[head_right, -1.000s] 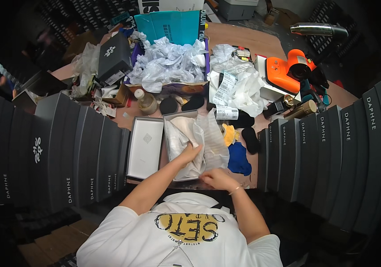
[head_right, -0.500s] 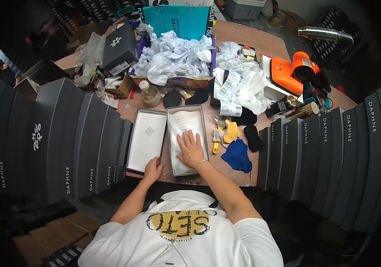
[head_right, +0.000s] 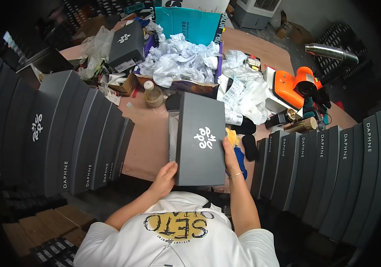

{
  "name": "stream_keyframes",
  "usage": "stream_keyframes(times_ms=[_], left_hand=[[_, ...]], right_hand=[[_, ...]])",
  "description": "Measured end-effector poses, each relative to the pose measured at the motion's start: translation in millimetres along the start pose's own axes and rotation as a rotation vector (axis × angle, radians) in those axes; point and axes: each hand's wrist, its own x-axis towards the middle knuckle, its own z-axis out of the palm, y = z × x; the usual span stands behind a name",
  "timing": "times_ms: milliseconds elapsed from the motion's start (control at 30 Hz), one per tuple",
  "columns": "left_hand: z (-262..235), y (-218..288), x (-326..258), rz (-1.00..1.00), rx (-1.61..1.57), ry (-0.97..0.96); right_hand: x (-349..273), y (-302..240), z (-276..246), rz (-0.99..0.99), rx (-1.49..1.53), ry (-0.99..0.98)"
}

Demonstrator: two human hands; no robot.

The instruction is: The person is inspecting shoes and packing them into boxes with tissue paper.

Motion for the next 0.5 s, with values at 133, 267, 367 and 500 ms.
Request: stream_keyframes(times_ms=[133,267,367,500], left_hand=[[-40,-38,21,0.408,1.123,0.204],[-72,-51,39,0.253,0.739,0.37],[-104,-52,65,0.166,0.566,0.273],[-93,-27,61,-0.167,0.525,0.211]], right_hand=[[15,39,-23,-0.122,-0.545,0.038],[43,60,38,-0.302,-0.793,0.18],[63,79,41,-0.338,-0.83,0.286],[64,80,36,-0.134,-0.639,0.201]])
